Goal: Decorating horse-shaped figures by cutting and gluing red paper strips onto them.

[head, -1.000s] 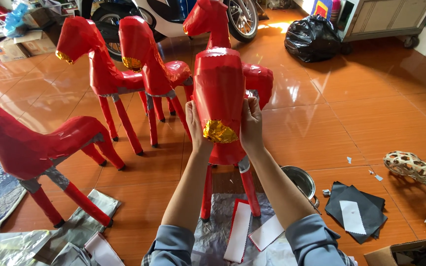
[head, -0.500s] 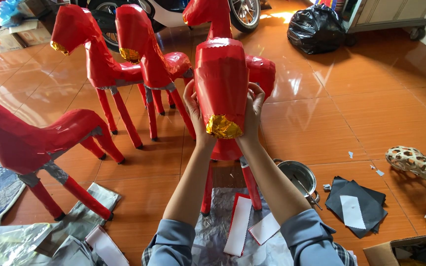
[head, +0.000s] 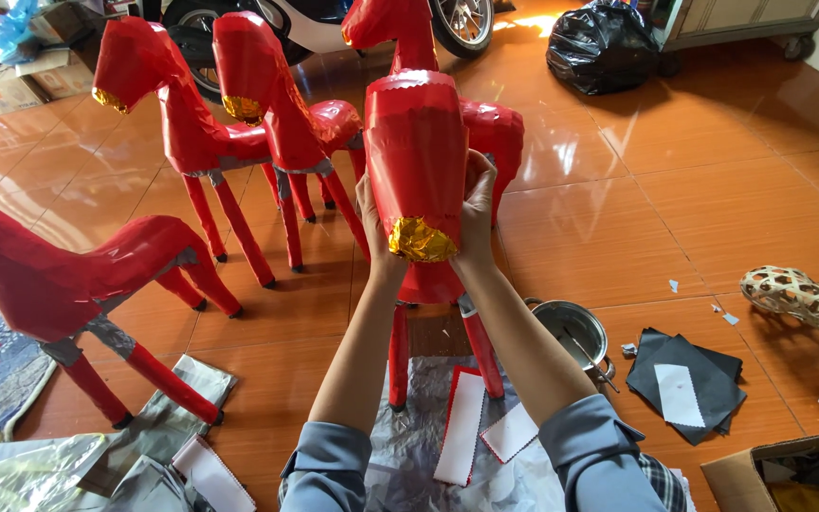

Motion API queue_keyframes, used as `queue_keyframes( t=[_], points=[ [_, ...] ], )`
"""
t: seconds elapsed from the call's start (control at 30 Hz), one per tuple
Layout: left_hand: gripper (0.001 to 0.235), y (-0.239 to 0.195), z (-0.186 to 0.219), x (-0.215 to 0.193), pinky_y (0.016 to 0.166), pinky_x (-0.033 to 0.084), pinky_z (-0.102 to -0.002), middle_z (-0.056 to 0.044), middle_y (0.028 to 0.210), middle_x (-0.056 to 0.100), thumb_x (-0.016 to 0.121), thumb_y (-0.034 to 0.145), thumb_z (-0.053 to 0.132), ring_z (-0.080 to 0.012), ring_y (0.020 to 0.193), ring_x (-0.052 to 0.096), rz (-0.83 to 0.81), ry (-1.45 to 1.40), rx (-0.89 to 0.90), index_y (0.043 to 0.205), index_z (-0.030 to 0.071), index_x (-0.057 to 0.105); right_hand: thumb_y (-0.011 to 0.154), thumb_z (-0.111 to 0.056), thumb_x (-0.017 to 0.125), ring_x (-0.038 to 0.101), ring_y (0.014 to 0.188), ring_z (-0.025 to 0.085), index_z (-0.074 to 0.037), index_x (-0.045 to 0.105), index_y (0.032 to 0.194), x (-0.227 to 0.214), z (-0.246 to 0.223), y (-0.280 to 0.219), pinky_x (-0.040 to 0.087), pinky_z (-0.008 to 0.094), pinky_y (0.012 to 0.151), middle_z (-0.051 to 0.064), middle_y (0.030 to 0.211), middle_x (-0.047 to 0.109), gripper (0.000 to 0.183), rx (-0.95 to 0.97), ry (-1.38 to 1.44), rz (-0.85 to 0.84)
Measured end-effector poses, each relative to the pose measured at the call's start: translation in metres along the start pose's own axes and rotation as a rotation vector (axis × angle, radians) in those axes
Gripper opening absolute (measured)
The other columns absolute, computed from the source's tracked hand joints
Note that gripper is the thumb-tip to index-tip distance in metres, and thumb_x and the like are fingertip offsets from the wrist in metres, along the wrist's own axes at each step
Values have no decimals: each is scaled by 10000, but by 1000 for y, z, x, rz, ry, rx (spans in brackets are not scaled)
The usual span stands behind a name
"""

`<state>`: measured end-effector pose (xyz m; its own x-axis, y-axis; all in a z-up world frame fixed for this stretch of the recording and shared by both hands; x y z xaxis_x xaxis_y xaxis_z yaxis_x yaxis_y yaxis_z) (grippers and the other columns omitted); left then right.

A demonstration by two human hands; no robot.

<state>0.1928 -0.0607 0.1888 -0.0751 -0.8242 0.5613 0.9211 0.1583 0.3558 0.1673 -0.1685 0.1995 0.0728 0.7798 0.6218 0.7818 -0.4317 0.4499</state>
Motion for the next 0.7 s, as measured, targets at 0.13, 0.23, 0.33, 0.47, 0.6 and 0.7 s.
queue_keyframes(
  t=[0.13, 0.23, 0.33, 0.47, 0.6, 0.7],
  points=[
    [412, -1, -3, -13, 1119, 221, -570, -163, 1454, 327, 429, 1034, 383, -357, 1351, 285, -58, 184, 88, 1399, 194, 393, 857, -9, 745, 470, 1225, 201, -147, 385, 1355, -9, -1, -2, 410, 395, 1049, 89, 1257, 496, 630, -116, -53, -92],
    [520, -16, 14, -13, 1136, 177, -602, -164, 1516, 269, 377, 999, 190, -384, 1424, 217, -96, 453, 228, 1516, 216, 334, 843, 45, 639, 436, 1309, 320, -146, 412, 1402, -31, 6, -7, 459, 479, 1031, 131, 1413, 426, 633, -117, -119, -11],
    [490, -39, 36, -11, 1117, 315, -473, -161, 1376, 408, 332, 991, -45, -310, 1325, 389, -25, 381, 207, 1452, 86, 436, 945, 21, 449, 382, 1380, 345, -117, 439, 1438, -30, -4, -27, 431, 476, 1075, 145, 1521, 373, 512, -121, -114, 95],
    [544, -67, 78, 24, 1131, 266, -561, -257, 1444, 385, 183, 1074, 380, -409, 1370, 370, -138, 205, 70, 1493, 86, 367, 1116, -363, 244, 106, 1511, 237, -157, 202, 1571, 1, -29, -49, 92, 438, 1241, 51, 1634, 136, 502, -162, -2, -42],
    [633, -66, 66, 32, 1149, 238, -590, -241, 1591, 122, 243, 1039, 511, -461, 1429, 221, -109, 19, -112, 1553, 147, 185, 1068, -459, 353, 266, 1462, 296, -140, 308, 1529, 27, -42, -54, 197, 454, 1224, 123, 1568, 302, 562, 7, 251, 7],
    [607, -64, 64, 31, 1130, 306, -581, -217, 1590, 142, 300, 1033, 509, -450, 1411, 280, -80, -20, -137, 1541, 182, 234, 1083, -462, 283, 230, 1486, 258, -220, 207, 1564, 12, -18, -51, 164, 470, 1242, 77, 1612, 226, 544, -26, 265, -114]
  ],
)
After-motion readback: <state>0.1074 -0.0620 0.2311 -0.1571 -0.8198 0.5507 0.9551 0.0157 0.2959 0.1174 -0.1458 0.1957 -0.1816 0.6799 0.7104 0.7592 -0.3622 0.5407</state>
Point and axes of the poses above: each hand's wrist, its own y-axis towards the middle knuckle, its own x-axis out of the palm, z = x × y, the point moved 2 cm from there along y, towards the middle knuckle
